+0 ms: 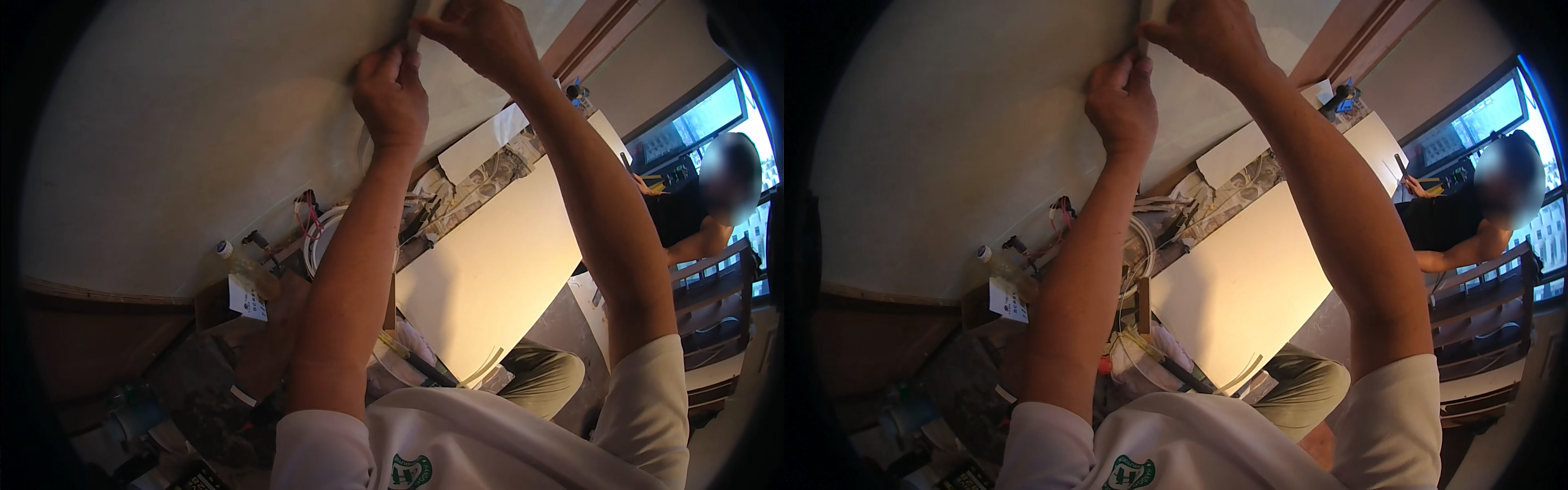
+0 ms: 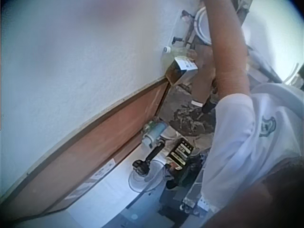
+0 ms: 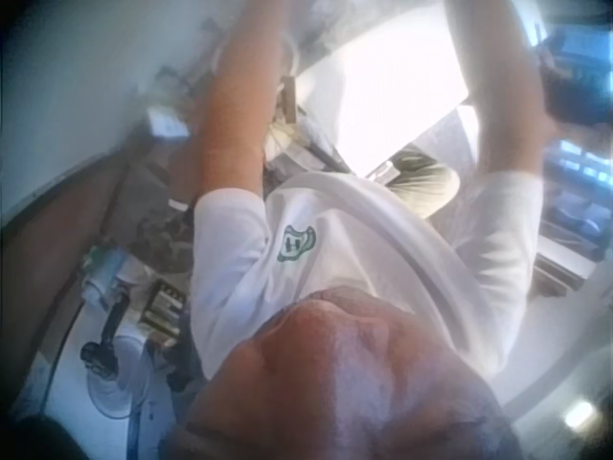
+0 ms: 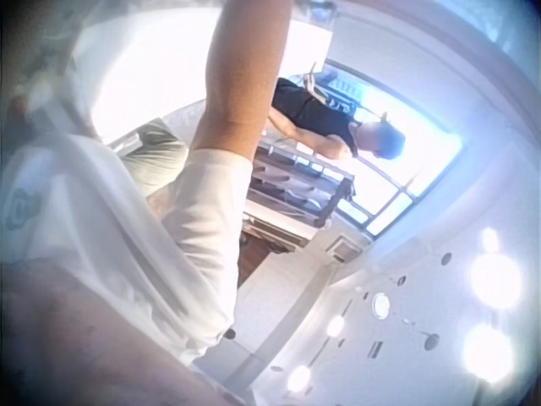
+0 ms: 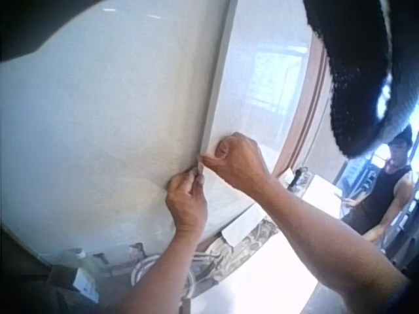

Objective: The person aligns and presses a long, thin strip along the vertical seam of two large white wall panels. They use both hands to smooth the strip and ensure it adheres to the edge. Another person is visible in the background working on a separate white board.

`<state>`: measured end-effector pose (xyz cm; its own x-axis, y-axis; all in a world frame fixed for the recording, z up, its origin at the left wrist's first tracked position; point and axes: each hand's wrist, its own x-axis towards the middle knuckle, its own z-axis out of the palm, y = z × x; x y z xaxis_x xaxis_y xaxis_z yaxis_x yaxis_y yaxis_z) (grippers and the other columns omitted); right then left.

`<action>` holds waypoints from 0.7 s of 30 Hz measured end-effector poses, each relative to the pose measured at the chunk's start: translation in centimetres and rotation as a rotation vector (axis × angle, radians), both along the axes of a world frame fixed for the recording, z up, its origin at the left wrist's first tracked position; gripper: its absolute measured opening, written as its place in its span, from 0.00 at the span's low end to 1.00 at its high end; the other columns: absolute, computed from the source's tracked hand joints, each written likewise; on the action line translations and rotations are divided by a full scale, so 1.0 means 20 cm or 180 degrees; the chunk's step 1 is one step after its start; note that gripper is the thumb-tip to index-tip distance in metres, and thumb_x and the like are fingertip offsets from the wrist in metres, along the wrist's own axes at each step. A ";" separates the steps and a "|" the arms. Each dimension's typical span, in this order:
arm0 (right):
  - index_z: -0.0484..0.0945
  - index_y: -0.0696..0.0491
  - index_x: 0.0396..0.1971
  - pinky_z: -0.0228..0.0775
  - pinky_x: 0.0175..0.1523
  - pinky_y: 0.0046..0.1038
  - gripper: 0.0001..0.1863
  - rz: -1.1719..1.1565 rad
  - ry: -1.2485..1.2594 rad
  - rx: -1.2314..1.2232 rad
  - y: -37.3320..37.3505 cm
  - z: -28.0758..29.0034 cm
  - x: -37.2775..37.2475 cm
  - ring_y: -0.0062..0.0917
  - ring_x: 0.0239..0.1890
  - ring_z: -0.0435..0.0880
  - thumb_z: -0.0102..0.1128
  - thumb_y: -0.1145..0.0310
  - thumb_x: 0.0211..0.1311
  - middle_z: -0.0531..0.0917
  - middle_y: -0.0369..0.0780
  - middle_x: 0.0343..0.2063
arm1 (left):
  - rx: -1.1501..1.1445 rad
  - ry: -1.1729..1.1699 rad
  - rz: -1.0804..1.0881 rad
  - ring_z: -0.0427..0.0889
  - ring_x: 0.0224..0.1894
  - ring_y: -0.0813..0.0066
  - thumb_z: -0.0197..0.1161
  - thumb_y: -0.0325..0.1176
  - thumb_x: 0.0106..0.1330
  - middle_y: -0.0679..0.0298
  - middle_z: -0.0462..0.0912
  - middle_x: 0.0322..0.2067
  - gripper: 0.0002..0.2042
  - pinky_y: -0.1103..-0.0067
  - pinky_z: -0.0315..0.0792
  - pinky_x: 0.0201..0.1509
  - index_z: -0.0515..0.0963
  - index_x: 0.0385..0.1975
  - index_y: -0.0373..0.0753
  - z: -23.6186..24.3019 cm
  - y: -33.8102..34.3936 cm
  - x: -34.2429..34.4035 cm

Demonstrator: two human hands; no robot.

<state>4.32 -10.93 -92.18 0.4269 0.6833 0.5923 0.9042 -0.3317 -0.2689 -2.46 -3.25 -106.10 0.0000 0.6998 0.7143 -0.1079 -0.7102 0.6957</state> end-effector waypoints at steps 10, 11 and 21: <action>0.78 0.59 0.32 0.77 0.41 0.43 0.20 0.0017 -0.0351 0.0328 0.03 -0.14 -0.07 0.48 0.36 0.83 0.75 0.58 0.53 0.80 0.51 0.35 | 0.0287 0.0105 0.0294 0.84 0.40 0.56 0.69 0.31 0.65 0.57 0.85 0.37 0.08 0.66 0.78 0.47 0.86 0.43 0.39 -0.03 0.01 0.00; 0.78 0.58 0.31 0.77 0.40 0.43 0.20 0.0020 -0.0389 0.0356 0.03 -0.16 -0.06 0.47 0.35 0.83 0.74 0.57 0.55 0.80 0.51 0.34 | 0.0170 0.0187 0.0197 0.85 0.41 0.56 0.69 0.31 0.65 0.57 0.85 0.37 0.09 0.66 0.78 0.47 0.86 0.43 0.39 -0.04 0.00 -0.01; 0.83 0.56 0.31 0.78 0.44 0.42 0.25 0.0441 -0.0418 -0.0034 -0.01 -0.15 0.12 0.41 0.35 0.85 0.72 0.46 0.54 0.85 0.42 0.31 | -0.0055 -0.0230 -0.0427 0.86 0.37 0.65 0.72 0.30 0.62 0.58 0.85 0.36 0.10 0.72 0.78 0.43 0.86 0.43 0.37 -0.07 0.02 -0.03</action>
